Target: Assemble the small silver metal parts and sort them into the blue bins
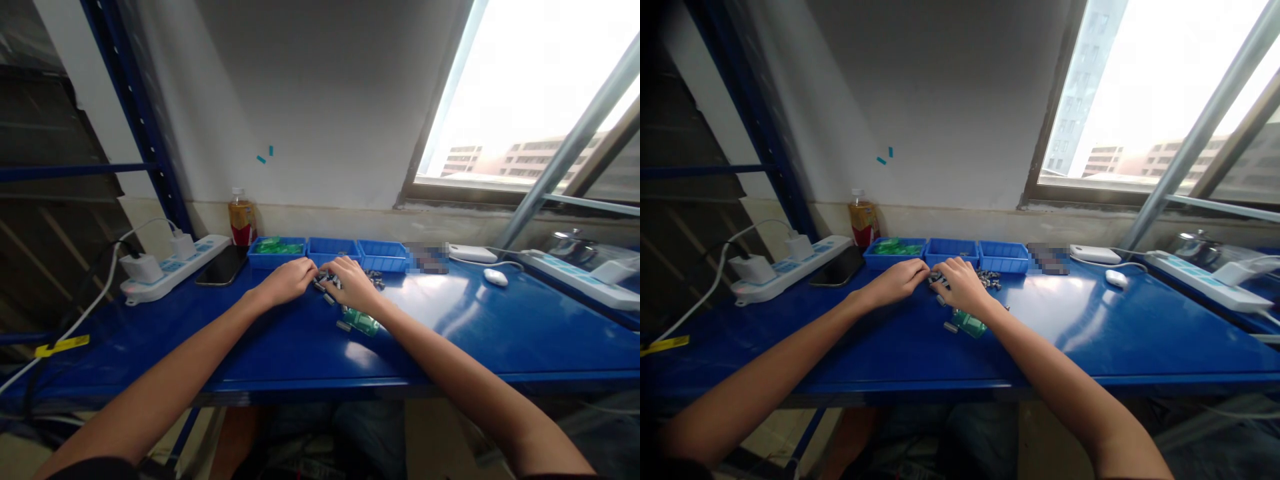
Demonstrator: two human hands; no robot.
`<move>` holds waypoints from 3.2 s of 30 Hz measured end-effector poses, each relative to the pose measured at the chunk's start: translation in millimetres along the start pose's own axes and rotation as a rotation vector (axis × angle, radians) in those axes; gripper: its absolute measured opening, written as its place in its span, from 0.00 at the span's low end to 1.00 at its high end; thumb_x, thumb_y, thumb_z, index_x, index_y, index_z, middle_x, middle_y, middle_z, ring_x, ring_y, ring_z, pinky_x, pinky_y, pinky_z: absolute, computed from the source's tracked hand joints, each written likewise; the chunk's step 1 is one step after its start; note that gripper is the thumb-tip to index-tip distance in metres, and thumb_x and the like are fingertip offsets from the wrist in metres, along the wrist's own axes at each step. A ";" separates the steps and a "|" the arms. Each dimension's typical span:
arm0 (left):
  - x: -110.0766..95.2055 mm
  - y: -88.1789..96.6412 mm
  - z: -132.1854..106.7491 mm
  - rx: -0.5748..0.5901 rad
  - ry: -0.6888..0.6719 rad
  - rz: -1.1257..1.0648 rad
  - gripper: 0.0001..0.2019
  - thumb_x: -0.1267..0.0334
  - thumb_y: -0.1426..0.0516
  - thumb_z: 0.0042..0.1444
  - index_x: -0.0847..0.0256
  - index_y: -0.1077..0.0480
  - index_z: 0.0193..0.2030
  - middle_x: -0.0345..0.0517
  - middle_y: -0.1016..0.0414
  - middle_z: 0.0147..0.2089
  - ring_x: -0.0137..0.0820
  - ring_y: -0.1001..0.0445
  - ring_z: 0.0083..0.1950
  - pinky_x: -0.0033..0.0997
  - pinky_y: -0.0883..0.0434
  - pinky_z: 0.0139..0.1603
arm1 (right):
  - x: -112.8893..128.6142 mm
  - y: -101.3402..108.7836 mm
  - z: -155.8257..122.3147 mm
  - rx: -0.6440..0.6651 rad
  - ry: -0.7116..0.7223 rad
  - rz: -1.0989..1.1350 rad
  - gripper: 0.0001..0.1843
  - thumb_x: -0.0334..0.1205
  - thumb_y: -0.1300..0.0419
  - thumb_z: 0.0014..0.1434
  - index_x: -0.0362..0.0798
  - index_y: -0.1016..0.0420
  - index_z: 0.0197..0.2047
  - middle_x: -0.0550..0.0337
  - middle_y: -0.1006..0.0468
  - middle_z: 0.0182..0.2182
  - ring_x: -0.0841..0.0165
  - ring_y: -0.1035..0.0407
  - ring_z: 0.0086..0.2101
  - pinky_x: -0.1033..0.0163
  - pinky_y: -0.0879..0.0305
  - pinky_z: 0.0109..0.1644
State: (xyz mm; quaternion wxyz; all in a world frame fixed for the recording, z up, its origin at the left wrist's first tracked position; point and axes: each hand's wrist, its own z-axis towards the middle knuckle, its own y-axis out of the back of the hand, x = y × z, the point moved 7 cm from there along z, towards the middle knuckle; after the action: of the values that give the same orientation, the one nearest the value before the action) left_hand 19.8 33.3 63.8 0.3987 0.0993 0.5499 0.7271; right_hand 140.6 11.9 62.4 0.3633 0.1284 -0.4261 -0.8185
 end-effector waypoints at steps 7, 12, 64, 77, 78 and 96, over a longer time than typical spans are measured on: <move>-12.4 5.9 -1.7 -0.036 -0.050 -0.031 0.15 0.59 0.57 0.64 0.61 0.32 0.38 0.48 0.27 0.38 0.34 0.28 0.39 0.32 0.33 0.42 | 1.0 0.4 -0.6 -0.035 0.011 0.002 0.08 0.40 0.46 0.62 0.48 0.28 0.40 0.55 0.27 0.33 0.64 0.36 0.38 0.59 0.41 0.43; -16.3 9.3 -3.9 -0.102 -0.117 -0.090 0.13 0.60 0.48 0.60 0.60 0.36 0.50 0.46 0.27 0.40 0.33 0.28 0.40 0.32 0.32 0.43 | -2.2 2.9 1.0 -0.068 -0.038 0.038 0.13 0.41 0.49 0.64 0.48 0.30 0.30 0.58 0.31 0.28 0.67 0.37 0.33 0.61 0.41 0.42; -8.3 -0.5 0.9 -0.045 -0.050 0.016 0.16 0.60 0.59 0.66 0.61 0.33 0.35 0.48 0.29 0.36 0.34 0.30 0.39 0.32 0.33 0.43 | 2.4 -3.2 -0.6 -0.009 -0.009 -0.051 0.09 0.41 0.46 0.61 0.49 0.29 0.42 0.55 0.27 0.35 0.63 0.36 0.40 0.59 0.43 0.43; -14.7 4.3 -2.6 -0.136 -0.116 -0.084 0.08 0.62 0.50 0.61 0.61 0.34 0.44 0.47 0.28 0.41 0.34 0.29 0.43 0.32 0.32 0.46 | -3.5 1.2 0.9 -0.056 -0.026 0.036 0.16 0.41 0.53 0.65 0.48 0.32 0.28 0.58 0.31 0.27 0.67 0.37 0.33 0.61 0.41 0.42; -14.0 4.6 -2.4 -0.142 -0.108 -0.073 0.08 0.62 0.51 0.62 0.61 0.34 0.43 0.47 0.28 0.40 0.34 0.29 0.42 0.32 0.33 0.46 | -3.3 1.7 0.6 -0.064 -0.032 0.047 0.15 0.42 0.52 0.65 0.48 0.31 0.30 0.58 0.31 0.28 0.67 0.36 0.33 0.61 0.41 0.42; 8.6 -15.8 -2.5 -0.002 -0.001 0.080 0.15 0.62 0.49 0.60 0.57 0.33 0.53 0.49 0.31 0.49 0.37 0.31 0.50 0.35 0.34 0.52 | -81.5 26.5 -0.2 -0.294 -0.317 -0.210 0.15 0.48 0.48 0.62 0.48 0.25 0.34 0.52 0.29 0.33 0.60 0.37 0.39 0.55 0.39 0.44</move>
State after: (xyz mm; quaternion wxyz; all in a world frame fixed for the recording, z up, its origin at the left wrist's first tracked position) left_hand 20.0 38.6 46.4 0.3697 0.1212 0.5446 0.7430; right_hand 210.8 59.3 75.1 0.2195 -0.0122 -0.3385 -0.9149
